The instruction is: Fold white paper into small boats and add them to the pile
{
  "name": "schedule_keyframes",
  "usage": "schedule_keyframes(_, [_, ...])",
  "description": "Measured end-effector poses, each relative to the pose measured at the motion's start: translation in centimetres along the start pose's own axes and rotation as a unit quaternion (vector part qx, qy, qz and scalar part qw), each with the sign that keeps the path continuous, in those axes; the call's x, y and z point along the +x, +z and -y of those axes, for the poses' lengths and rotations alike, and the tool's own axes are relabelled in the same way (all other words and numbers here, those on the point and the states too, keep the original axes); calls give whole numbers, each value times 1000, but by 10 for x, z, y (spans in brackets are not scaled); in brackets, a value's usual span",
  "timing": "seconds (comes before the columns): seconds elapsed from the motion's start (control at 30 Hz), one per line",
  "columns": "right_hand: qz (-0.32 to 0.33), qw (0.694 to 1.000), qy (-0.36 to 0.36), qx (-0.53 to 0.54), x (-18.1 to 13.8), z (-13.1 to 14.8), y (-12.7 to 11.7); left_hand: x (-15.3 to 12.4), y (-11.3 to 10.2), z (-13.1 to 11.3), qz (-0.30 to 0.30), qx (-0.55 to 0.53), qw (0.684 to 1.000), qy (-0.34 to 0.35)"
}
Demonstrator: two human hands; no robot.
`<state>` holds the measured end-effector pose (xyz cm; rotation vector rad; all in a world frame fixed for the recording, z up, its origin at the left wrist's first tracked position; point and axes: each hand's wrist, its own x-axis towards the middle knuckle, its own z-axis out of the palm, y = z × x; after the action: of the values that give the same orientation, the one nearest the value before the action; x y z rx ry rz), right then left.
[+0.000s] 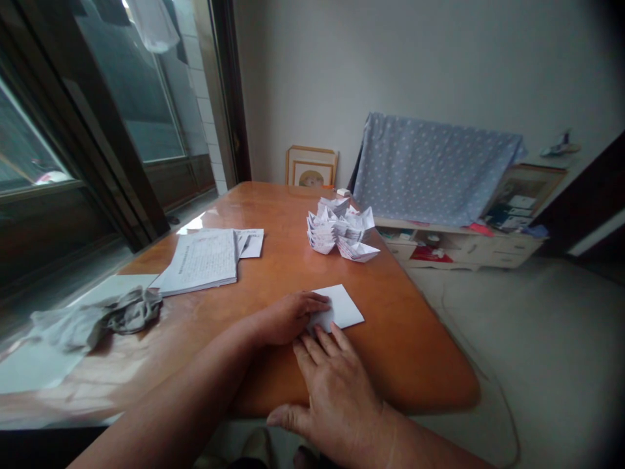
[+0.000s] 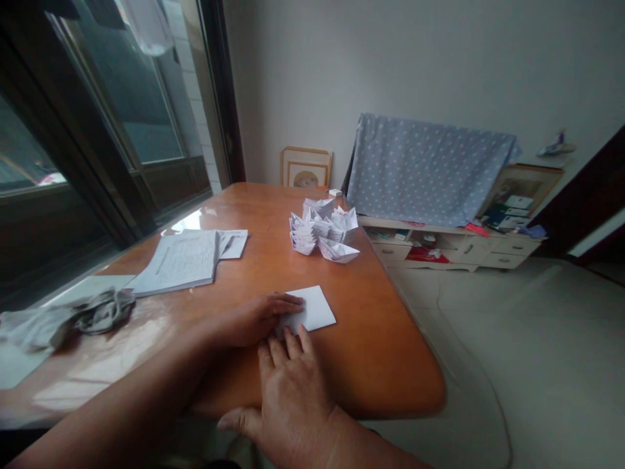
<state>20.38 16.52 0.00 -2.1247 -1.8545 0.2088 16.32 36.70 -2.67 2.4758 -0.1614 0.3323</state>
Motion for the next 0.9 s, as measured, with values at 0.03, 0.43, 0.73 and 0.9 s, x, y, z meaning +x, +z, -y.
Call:
schedule_keyframes(0.03, [3,1000,1,4,0,1,-1,0,0,0,-1,-1,1000,-1])
schedule_keyframes(0.43, [-11,999,16,36,-12,-16,-5,-3,0,-1,-5,-1,1000,-4])
schedule_keyframes(0.73, [-48,995,80,-45,-31,-62,-21,-2,0,-7,4,23,999,-38])
schedule_keyframes(0.9, [-63,990,111,-67,-32,-79,-28,-3,2,-7,6,40,998,-50])
